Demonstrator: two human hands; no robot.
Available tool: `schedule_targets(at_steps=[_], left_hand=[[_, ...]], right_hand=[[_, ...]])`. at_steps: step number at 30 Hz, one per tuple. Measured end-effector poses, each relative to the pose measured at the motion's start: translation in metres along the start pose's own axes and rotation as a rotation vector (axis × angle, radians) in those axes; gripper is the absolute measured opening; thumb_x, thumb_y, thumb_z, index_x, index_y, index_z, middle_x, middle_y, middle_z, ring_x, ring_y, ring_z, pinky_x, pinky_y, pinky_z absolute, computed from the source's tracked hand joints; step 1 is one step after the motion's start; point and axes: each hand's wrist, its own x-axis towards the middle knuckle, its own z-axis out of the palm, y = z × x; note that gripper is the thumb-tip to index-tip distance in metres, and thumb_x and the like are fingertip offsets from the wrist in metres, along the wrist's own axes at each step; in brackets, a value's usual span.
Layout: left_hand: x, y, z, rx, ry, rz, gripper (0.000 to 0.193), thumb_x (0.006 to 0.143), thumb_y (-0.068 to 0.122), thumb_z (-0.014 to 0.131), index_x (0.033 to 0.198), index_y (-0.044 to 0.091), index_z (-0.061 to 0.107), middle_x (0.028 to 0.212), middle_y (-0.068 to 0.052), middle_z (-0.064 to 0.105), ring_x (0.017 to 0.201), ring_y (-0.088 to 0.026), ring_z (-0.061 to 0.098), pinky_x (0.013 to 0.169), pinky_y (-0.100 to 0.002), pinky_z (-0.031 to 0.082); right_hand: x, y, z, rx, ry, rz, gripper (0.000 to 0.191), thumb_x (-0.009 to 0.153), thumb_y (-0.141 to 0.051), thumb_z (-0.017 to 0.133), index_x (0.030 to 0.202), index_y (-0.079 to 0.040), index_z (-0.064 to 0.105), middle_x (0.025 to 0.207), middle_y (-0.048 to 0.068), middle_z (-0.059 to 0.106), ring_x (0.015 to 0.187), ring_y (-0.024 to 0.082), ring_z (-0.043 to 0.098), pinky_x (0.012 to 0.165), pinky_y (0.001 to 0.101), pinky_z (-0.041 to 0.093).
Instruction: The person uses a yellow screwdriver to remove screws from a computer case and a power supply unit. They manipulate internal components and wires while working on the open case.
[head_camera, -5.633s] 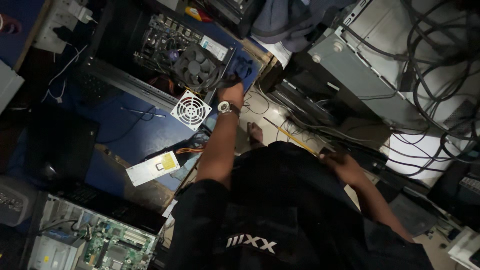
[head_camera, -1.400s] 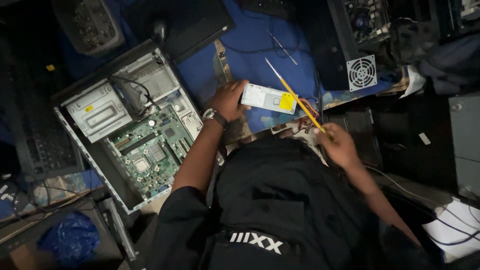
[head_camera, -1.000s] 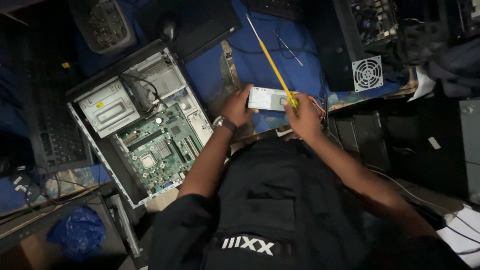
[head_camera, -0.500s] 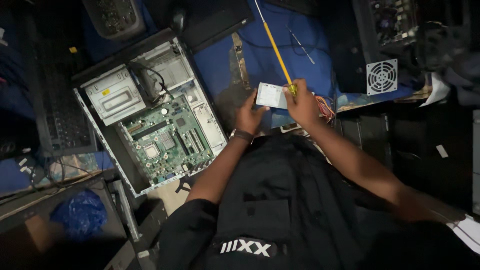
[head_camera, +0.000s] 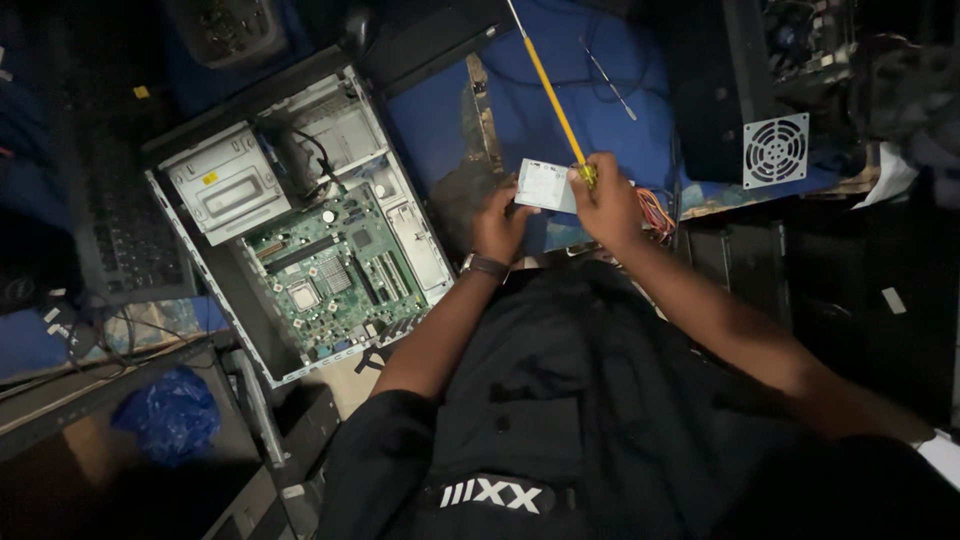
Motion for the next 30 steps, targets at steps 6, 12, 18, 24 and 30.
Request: schedule_targets(at_steps=[6,12,18,24,30], left_hand=[[0.003,0.001,-0.001,0.051,-0.068,0.065,0.039,0.08,0.013,0.087,0.114,0.007,0.068,0.132,-0.017,0.07,0.119,-0.037,0.069,0.097,-0.042,0.057],[0.031,0.017,-0.015,0.105,-0.314,0.07,0.092,0.067,0.002,0.081,0.151,0.003,0.042,0.134,-0.025,0.056,0.117,-0.045,0.059,0.093,-0.049,0.053],[0.036,0.027,-0.011,0.568,-0.426,0.2,0.06,0.072,0.011,0.067,0.13,0.016,0.059,0.143,-0.02,0.052,0.122,-0.04,0.054,0.091,-0.044,0.055],[0.023,0.018,-0.031,0.678,-0.472,0.254,0.047,0.087,0.011,0.058,0.134,0.016,0.059,0.139,-0.005,0.06,0.129,-0.032,0.056,0.097,-0.052,0.05],[0.013,0.028,-0.05,0.649,-0.493,0.193,0.048,0.079,0.018,0.064,0.127,0.015,0.059,0.134,-0.007,0.061,0.125,-0.03,0.057,0.097,-0.051,0.047]], right_hand=[[0.004,0.002,-0.002,0.023,-0.018,-0.026,0.033,0.105,-0.029,0.066,0.118,-0.003,0.053,0.088,0.018,0.07,0.076,0.036,0.071,0.065,0.0455,0.054],[0.01,-0.001,-0.008,0.023,-0.008,0.042,0.034,0.104,-0.031,0.068,0.119,-0.003,0.055,0.085,0.02,0.071,0.075,0.037,0.071,0.065,0.0462,0.053],[0.007,0.0,-0.022,0.115,-0.046,0.169,0.041,0.101,-0.036,0.067,0.121,-0.003,0.055,0.081,0.02,0.069,0.07,0.033,0.071,0.064,0.0447,0.054],[-0.005,0.014,-0.051,-0.082,-0.035,0.202,0.042,0.1,-0.042,0.067,0.12,-0.006,0.059,0.088,0.02,0.072,0.079,0.034,0.073,0.071,0.0443,0.057],[-0.01,0.035,-0.062,-0.256,-0.134,0.277,0.044,0.101,-0.047,0.064,0.123,-0.009,0.06,0.09,0.021,0.073,0.085,0.041,0.072,0.076,0.0514,0.055]])
